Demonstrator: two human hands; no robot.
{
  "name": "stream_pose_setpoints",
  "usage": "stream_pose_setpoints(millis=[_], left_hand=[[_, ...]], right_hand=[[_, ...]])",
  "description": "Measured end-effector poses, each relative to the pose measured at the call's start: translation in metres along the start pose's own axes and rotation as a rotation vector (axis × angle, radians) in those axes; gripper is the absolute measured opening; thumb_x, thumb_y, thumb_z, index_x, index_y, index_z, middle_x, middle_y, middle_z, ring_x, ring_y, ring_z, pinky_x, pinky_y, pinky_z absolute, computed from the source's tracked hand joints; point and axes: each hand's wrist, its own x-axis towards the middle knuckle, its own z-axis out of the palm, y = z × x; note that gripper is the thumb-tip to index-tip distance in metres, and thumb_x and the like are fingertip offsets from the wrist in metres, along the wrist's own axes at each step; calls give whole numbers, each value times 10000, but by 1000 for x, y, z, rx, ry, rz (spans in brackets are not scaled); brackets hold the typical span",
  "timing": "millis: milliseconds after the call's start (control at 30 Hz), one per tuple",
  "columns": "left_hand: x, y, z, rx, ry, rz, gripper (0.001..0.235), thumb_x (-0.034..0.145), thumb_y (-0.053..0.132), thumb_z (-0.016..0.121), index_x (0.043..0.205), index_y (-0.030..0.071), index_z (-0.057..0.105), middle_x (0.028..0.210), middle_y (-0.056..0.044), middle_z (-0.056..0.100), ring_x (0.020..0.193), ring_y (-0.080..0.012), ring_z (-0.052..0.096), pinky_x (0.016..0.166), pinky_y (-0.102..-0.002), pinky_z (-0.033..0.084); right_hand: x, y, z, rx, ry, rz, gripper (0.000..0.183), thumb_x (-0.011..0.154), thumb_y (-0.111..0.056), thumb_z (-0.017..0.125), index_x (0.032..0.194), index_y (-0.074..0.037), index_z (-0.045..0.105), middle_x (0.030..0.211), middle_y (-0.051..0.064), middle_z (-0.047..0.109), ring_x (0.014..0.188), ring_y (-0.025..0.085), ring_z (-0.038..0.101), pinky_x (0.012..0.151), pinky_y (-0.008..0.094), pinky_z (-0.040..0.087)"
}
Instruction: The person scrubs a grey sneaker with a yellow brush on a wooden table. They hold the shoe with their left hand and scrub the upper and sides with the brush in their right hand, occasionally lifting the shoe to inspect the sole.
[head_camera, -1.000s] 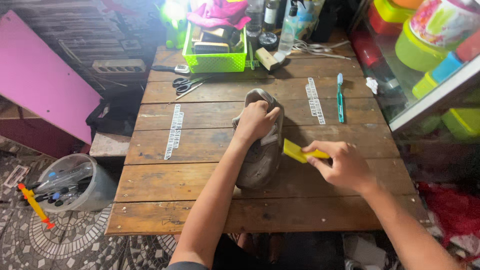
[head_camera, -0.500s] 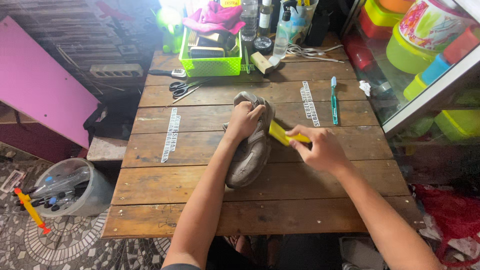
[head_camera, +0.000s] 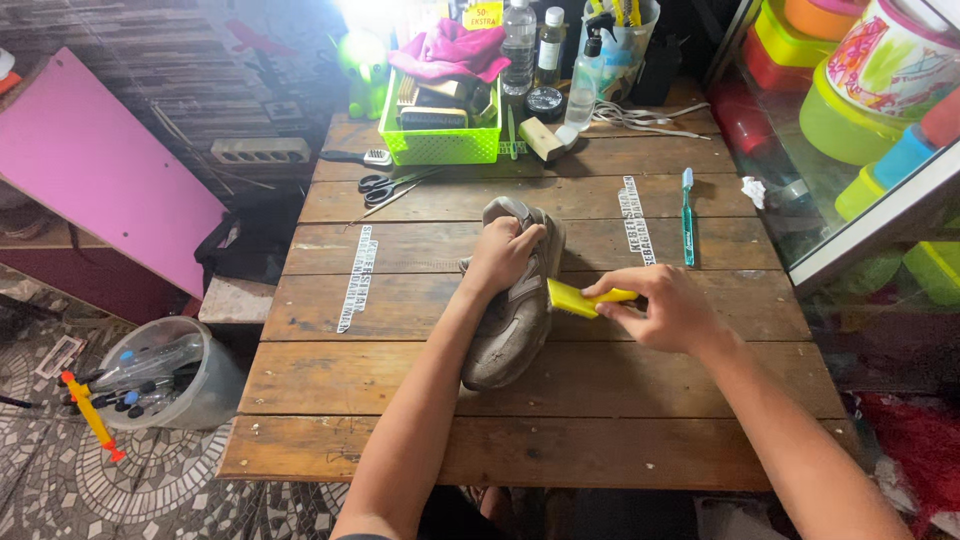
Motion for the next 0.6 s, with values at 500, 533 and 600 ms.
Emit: stream_pose_setpoints(millis=[500, 533, 600], left_hand=[[-32, 50, -9, 168, -30, 36, 623, 943, 531, 663, 850, -82, 728, 960, -395, 724, 1071, -586, 731, 894, -640, 552], [-36, 47, -7, 167, -37, 30, 623, 943, 531, 663, 850, -82, 728, 960, -395, 724, 1071, -586, 731, 894, -640, 552], [-36, 50, -8, 177, -32, 44, 628, 941, 548, 659, 845, -70, 725, 956, -390, 722, 1060, -595, 732, 887, -646, 558]], right_hand=[[-2, -4, -21, -137, -131, 142, 121, 946, -387, 774, 1049, -332, 808, 791, 86, 835, 867, 409, 830, 848, 592, 611], [-5, -2, -15, -134, -137, 149, 121, 946, -387, 774, 1049, -332, 808, 791, 86, 835, 867, 409, 830, 848, 592, 611], [-2, 3, -10, -121, -113, 156, 101, 968, -393, 752, 1054, -354, 788, 734, 95, 774, 800, 397, 799, 815, 555, 608]])
